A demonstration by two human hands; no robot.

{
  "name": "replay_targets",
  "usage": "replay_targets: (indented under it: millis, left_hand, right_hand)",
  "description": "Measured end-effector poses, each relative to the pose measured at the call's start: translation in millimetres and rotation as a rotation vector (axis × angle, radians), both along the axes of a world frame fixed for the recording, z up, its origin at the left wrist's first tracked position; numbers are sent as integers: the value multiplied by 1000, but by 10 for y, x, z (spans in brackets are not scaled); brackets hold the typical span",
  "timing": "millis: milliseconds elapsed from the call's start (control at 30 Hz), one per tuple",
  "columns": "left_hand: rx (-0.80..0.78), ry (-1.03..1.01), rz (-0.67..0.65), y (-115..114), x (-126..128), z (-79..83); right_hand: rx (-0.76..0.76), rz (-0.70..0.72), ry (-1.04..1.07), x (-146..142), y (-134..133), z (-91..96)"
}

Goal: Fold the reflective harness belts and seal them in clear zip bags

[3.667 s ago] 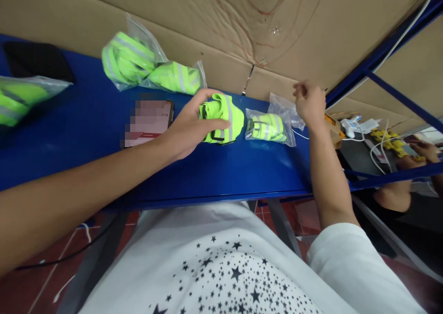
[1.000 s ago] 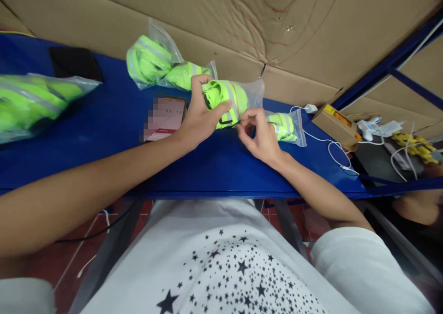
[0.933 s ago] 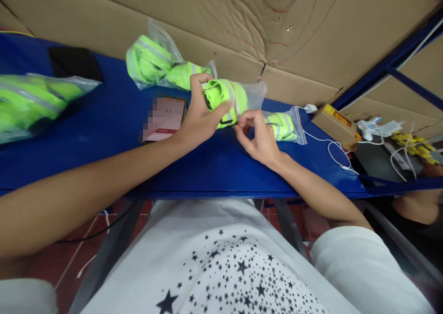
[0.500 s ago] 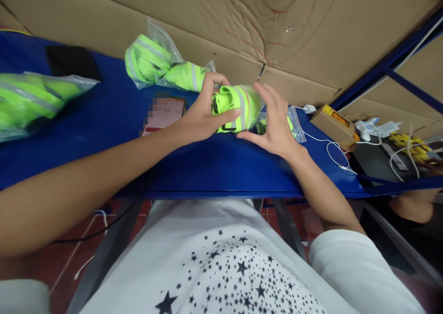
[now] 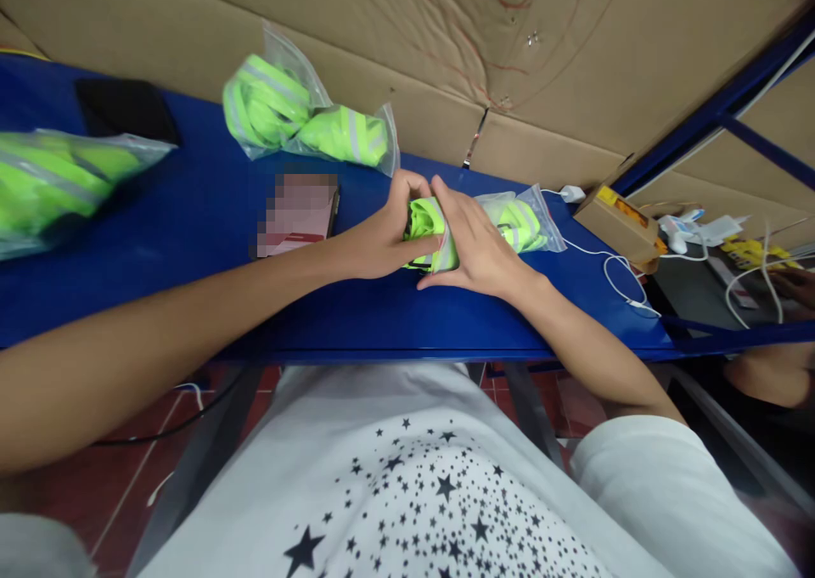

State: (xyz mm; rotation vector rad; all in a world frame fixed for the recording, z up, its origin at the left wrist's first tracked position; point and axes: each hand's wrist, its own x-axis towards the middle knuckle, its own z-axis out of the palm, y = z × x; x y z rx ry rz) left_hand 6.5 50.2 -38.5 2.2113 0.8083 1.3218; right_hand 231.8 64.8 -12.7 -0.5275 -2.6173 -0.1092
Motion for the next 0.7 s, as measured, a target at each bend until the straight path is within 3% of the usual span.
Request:
replay_targets:
  millis: [133,233,467,700]
  left_hand:
    - [-26,-26,-60,6,10,-22]
    - [-27,-1,-59,-23,-3,49]
    - [156,26,142,-224,51,246]
    - [83,-84,233,-326,108,312]
  right_hand:
    - [90,29,13,-67,-89,43]
    - [96,-29,-6,-83,-134,102]
    - [18,-190,82,-66,-104,101]
    - [-47,-194,87,-111,-142,52]
